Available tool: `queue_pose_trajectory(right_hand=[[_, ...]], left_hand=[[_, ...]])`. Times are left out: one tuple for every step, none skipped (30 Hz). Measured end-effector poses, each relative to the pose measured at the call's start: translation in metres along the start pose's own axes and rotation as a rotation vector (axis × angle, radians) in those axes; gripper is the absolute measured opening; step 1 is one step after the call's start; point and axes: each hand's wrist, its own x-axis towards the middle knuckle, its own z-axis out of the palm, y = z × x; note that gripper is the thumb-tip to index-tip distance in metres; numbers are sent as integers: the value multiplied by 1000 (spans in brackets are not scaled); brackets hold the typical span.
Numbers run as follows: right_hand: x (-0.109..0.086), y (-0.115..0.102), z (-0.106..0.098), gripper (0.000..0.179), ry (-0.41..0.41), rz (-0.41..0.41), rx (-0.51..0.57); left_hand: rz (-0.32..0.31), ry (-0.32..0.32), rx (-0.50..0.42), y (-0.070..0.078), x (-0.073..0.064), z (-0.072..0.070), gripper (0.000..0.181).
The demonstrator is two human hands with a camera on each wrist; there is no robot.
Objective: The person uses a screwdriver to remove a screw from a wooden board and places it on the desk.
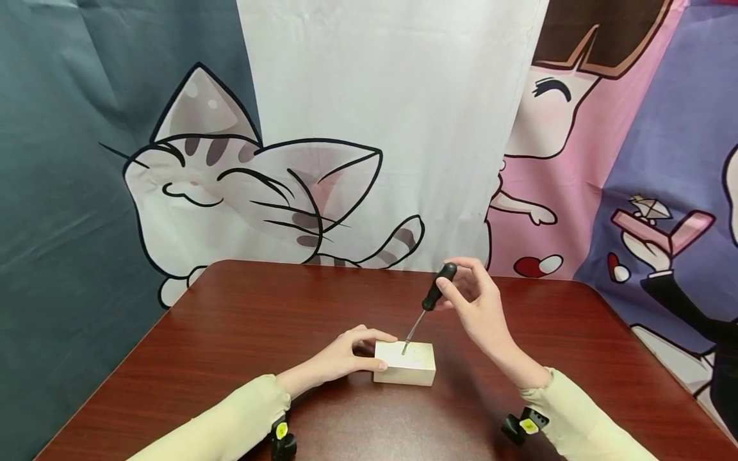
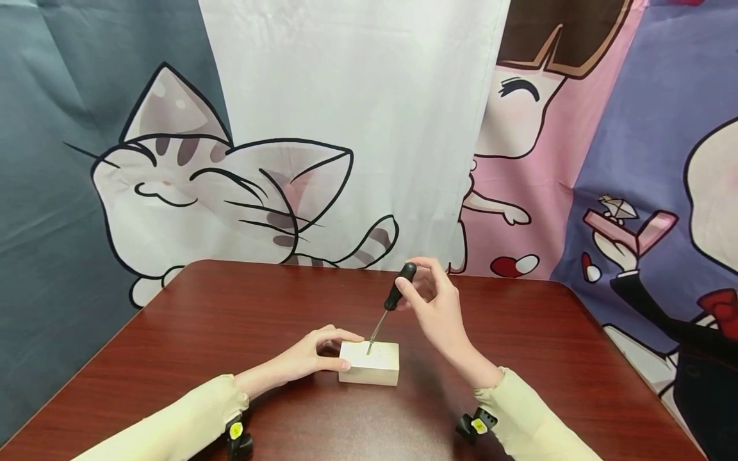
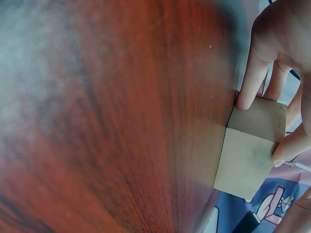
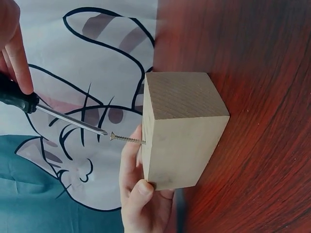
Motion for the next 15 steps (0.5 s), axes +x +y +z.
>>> queue_pose_trajectory(right_hand=[[0, 0, 0, 33, 4, 1, 8], [0, 1, -1, 33, 9, 3, 10], [0, 1, -2, 33, 12, 8, 14], [0, 1, -3, 33, 18, 11, 18], [0, 1, -4, 33, 24, 17, 21], [0, 2, -6, 33, 34, 23, 19], [0, 2, -8, 33, 44, 30, 18], [0, 2, -10, 32, 57, 40, 12], [-1, 3, -12, 32, 71, 51, 5], [-1, 3, -15, 32, 85, 61, -9], [-2, 4, -18, 32, 99, 73, -29], [-3, 5, -21, 32, 112, 84, -43], [-4, 5, -24, 32, 119, 91, -49], [-5, 6, -27, 32, 123, 96, -51], [-6, 7, -31, 32, 121, 100, -43]], left_hand=[[-1, 2, 0, 0, 0, 0, 45], [-3, 4, -3, -1, 0, 1, 45], [-5, 5, -4, -1, -1, 1, 45], [-5, 7, -5, -2, -1, 1, 45], [-3, 9, -4, -2, -1, 1, 45], [-3, 10, -3, -2, -1, 1, 45], [-4, 10, -4, -2, 0, 1, 45], [-3, 9, -4, -2, 0, 1, 45], [-3, 8, -3, -2, 0, 1, 45], [-2, 6, -3, -2, 0, 1, 45], [-1, 4, -3, -2, 0, 1, 46], [-1, 3, -4, -2, 0, 1, 46], [-1, 3, -5, -1, 0, 1, 46], [0, 4, -5, -1, 0, 1, 46], [1, 5, -5, 0, 0, 1, 46]])
